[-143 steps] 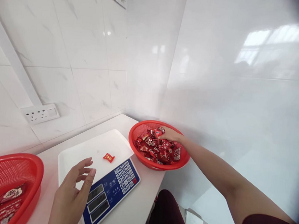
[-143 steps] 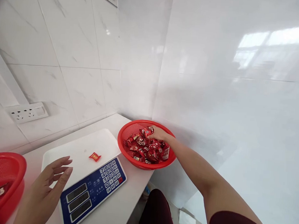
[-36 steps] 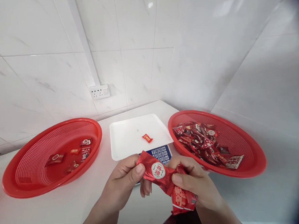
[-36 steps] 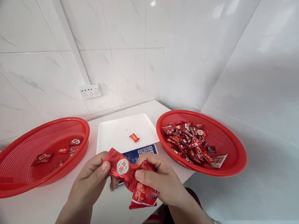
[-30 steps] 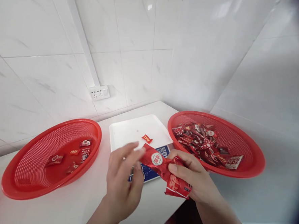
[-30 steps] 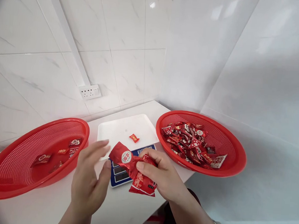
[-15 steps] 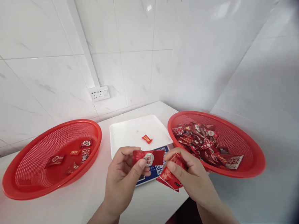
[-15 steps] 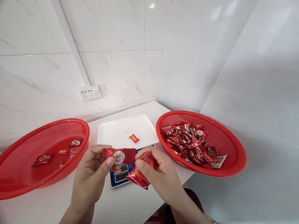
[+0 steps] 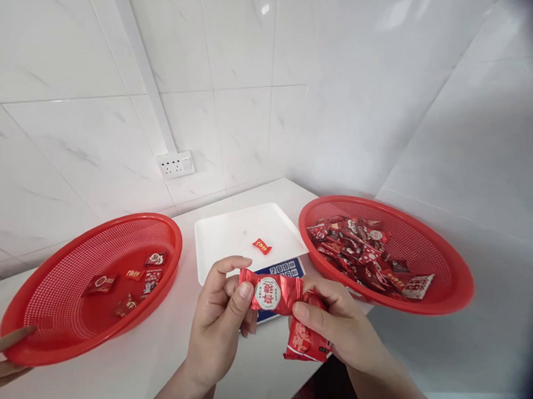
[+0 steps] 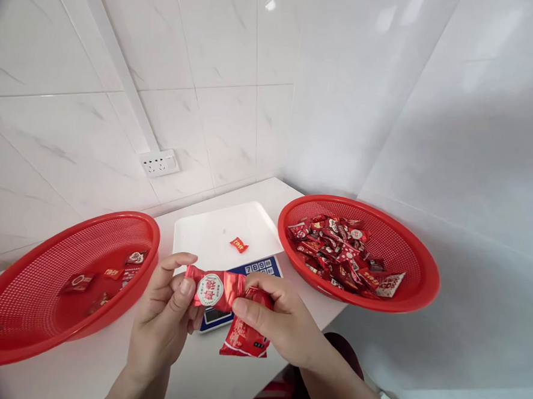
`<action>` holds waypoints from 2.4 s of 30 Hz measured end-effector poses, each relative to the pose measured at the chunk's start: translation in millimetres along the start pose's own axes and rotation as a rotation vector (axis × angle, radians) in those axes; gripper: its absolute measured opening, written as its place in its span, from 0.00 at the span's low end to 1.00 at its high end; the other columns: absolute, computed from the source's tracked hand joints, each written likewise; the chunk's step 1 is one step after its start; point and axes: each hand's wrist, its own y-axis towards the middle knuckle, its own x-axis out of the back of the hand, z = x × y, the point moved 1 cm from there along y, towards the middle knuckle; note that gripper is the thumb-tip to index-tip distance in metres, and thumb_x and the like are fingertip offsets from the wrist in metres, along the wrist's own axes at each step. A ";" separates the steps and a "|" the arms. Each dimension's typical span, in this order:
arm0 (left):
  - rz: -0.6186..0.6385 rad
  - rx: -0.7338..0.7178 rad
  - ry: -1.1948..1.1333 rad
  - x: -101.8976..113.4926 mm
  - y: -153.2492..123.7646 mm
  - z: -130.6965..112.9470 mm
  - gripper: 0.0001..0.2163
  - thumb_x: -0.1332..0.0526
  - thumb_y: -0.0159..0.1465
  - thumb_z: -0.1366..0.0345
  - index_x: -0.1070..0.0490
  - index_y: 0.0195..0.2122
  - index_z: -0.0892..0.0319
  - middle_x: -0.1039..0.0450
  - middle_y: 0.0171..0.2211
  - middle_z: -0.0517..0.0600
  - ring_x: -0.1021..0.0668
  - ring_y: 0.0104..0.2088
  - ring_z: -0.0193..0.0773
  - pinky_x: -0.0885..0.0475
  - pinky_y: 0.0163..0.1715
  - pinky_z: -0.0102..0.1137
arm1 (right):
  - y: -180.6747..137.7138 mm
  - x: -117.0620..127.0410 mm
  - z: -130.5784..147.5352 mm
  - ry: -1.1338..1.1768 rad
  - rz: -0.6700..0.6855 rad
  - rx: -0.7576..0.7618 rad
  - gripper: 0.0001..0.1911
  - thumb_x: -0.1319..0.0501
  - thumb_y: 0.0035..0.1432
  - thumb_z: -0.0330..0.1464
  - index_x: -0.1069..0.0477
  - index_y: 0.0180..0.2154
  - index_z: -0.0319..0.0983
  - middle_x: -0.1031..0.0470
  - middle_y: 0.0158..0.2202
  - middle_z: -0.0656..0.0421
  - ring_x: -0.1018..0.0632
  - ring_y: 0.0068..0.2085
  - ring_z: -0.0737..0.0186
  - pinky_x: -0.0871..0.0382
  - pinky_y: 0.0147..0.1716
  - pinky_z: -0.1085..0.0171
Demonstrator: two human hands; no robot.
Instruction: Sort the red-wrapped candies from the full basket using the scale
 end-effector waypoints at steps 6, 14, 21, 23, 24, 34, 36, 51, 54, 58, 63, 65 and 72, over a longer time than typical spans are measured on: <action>-0.114 -0.163 0.546 12.6 19.9 5.0 0.16 0.45 0.62 0.54 0.33 0.47 0.55 0.41 0.16 0.40 0.36 0.18 0.29 0.40 0.20 0.25 | 17.5 0.0 -16.2 -0.105 -0.080 -0.077 0.17 0.40 0.54 0.45 0.34 0.26 0.38 0.37 0.21 0.64 0.36 0.22 0.71 0.39 0.22 0.69; -0.052 -0.011 1.123 51.1 75.4 38.7 0.17 0.54 0.65 0.56 0.33 0.49 0.51 0.26 0.30 0.48 0.25 0.33 0.40 0.34 0.32 0.32 | 32.1 4.8 -45.5 0.034 -0.239 -0.172 0.21 0.42 0.53 0.50 0.33 0.39 0.39 0.34 0.25 0.62 0.31 0.24 0.68 0.31 0.19 0.68; 0.249 0.016 0.724 21.8 52.6 29.2 0.19 0.49 0.63 0.52 0.35 0.51 0.54 0.29 0.30 0.47 0.27 0.32 0.37 0.32 0.30 0.30 | 29.4 3.0 -38.0 0.238 -0.210 -0.073 0.20 0.40 0.55 0.43 0.34 0.48 0.43 0.31 0.50 0.55 0.26 0.44 0.61 0.25 0.39 0.61; 0.344 0.036 0.550 8.7 42.5 25.1 0.19 0.46 0.62 0.53 0.36 0.52 0.54 0.29 0.33 0.48 0.26 0.34 0.37 0.31 0.30 0.29 | 27.0 2.1 -32.3 0.219 -0.183 -0.067 0.21 0.39 0.54 0.43 0.33 0.48 0.42 0.30 0.49 0.54 0.26 0.43 0.61 0.25 0.38 0.61; 0.352 0.048 0.491 4.1 38.6 23.9 0.18 0.45 0.62 0.54 0.36 0.51 0.55 0.29 0.33 0.48 0.27 0.34 0.37 0.30 0.30 0.29 | 25.6 2.0 -29.2 0.195 -0.168 -0.065 0.21 0.39 0.54 0.43 0.33 0.48 0.42 0.29 0.48 0.54 0.25 0.42 0.62 0.25 0.37 0.61; 0.268 0.230 0.060 3.2 26.3 18.4 0.23 0.38 0.58 0.55 0.41 0.52 0.53 0.37 0.21 0.40 0.38 0.18 0.25 0.42 0.17 0.21 | 11.5 4.7 -11.0 -0.139 -0.036 0.043 0.20 0.46 0.59 0.47 0.33 0.25 0.38 0.38 0.16 0.64 0.37 0.19 0.71 0.42 0.18 0.70; 0.280 0.251 -0.002 3.3 24.7 16.5 0.22 0.36 0.56 0.56 0.39 0.50 0.53 0.37 0.20 0.39 0.40 0.18 0.24 0.44 0.17 0.21 | 10.0 4.4 -8.5 -0.133 -0.001 0.068 0.20 0.47 0.60 0.47 0.33 0.26 0.38 0.39 0.16 0.65 0.38 0.18 0.72 0.42 0.18 0.70; 0.320 0.036 0.143 7.6 21.1 7.5 0.29 0.49 0.59 0.43 0.38 0.55 0.57 0.35 0.18 0.44 0.34 0.17 0.29 0.37 0.17 0.24 | 5.6 11.6 1.2 -0.567 -0.151 0.394 0.14 0.48 0.62 0.35 0.25 0.40 0.42 0.23 0.32 0.56 0.24 0.31 0.63 0.28 0.30 0.65; 0.386 0.081 0.097 7.5 20.0 8.1 0.30 0.50 0.57 0.40 0.35 0.52 0.58 0.32 0.22 0.48 0.29 0.22 0.33 0.32 0.18 0.26 | 5.1 13.1 -0.8 -0.628 -0.131 0.531 0.18 0.51 0.62 0.31 0.27 0.48 0.45 0.24 0.41 0.54 0.23 0.39 0.61 0.27 0.37 0.63; 0.401 0.159 0.150 4.6 17.7 8.1 0.23 0.40 0.58 0.53 0.38 0.53 0.52 0.31 0.29 0.47 0.28 0.26 0.32 0.30 0.21 0.25 | 3.1 12.0 -4.7 -0.567 -0.205 0.508 0.17 0.51 0.63 0.32 0.29 0.49 0.46 0.25 0.41 0.54 0.23 0.39 0.61 0.27 0.38 0.62; 0.372 0.135 0.167 2.8 15.4 7.1 0.28 0.38 0.58 0.60 0.45 0.59 0.47 0.31 0.30 0.45 0.30 0.27 0.30 0.30 0.25 0.25 | 1.0 13.3 -9.7 -0.207 -0.266 0.221 0.21 0.54 0.64 0.44 0.33 0.50 0.41 0.27 0.30 0.57 0.27 0.26 0.66 0.31 0.24 0.66; 0.378 0.139 0.171 3.5 15.6 7.4 0.28 0.36 0.57 0.60 0.44 0.58 0.49 0.31 0.30 0.46 0.31 0.26 0.29 0.32 0.25 0.25 | 1.2 13.5 -9.8 -0.127 -0.162 0.154 0.25 0.54 0.61 0.50 0.29 0.39 0.38 0.31 0.24 0.59 0.31 0.21 0.68 0.36 0.19 0.68; 0.265 0.048 0.264 4.1 19.8 8.0 0.17 0.40 0.59 0.55 0.33 0.49 0.54 0.38 0.26 0.44 0.34 0.25 0.29 0.34 0.25 0.25 | -0.4 5.3 -3.6 -0.315 0.026 0.024 0.21 0.45 0.58 0.46 0.36 0.22 0.38 0.36 0.19 0.63 0.36 0.22 0.71 0.43 0.19 0.70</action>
